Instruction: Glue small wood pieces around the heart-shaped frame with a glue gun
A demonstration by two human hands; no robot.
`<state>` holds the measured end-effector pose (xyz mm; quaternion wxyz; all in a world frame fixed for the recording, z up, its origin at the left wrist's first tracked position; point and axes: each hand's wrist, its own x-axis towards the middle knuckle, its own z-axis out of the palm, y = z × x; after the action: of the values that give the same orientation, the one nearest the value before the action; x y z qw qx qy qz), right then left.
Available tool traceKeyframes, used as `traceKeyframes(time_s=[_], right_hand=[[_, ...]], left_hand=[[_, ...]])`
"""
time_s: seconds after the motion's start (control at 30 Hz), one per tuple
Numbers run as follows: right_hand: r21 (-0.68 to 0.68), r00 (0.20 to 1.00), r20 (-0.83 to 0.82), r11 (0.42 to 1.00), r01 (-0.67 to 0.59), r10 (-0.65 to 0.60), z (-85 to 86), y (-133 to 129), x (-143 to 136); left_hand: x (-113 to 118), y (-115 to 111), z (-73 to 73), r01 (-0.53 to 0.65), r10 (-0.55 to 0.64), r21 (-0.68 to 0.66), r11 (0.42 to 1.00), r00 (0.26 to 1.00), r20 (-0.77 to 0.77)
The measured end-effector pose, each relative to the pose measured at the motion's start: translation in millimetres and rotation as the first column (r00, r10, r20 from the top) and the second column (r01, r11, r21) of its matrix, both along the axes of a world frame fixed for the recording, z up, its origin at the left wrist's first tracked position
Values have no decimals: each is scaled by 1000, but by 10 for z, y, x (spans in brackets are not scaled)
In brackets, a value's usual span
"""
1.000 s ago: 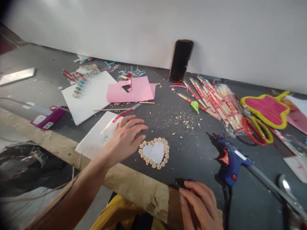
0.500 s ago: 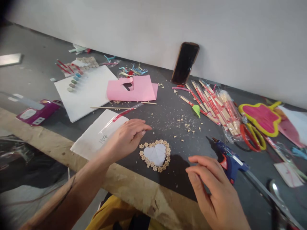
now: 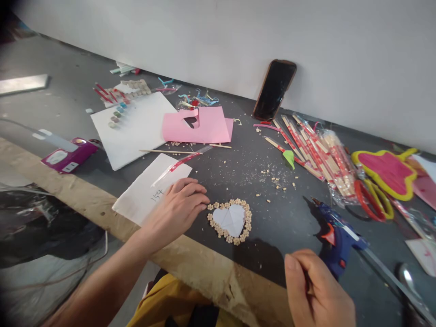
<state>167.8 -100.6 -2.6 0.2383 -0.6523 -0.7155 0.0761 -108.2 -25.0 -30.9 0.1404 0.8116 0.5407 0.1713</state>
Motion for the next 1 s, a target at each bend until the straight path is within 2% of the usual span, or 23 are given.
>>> traceKeyframes(time_s=[0.13, 0.47, 0.6, 0.8, 1.0], right_hand=[[8, 997, -60, 998, -56, 56, -83, -45, -58], [41, 997, 7, 996, -77, 77, -260, -187, 56], [89, 998, 15, 994, -60, 59, -335, -134, 45], [149, 976, 107, 967, -206, 191, -414, 19, -40], [156, 971, 97, 960, -232, 218, -472, 39, -100]], left_hand=[[18, -28, 0, 12, -12, -18, 1000, 1000, 13], [10, -86, -21, -31, 31, -11, 999, 999, 25], [-18, -124, -15, -23, 24, -23, 999, 1000, 16], [-1, -155, -61, -26, 26, -23, 999, 1000, 3], [25, -164, -106, -11, 11, 1, 1000, 1000, 27]])
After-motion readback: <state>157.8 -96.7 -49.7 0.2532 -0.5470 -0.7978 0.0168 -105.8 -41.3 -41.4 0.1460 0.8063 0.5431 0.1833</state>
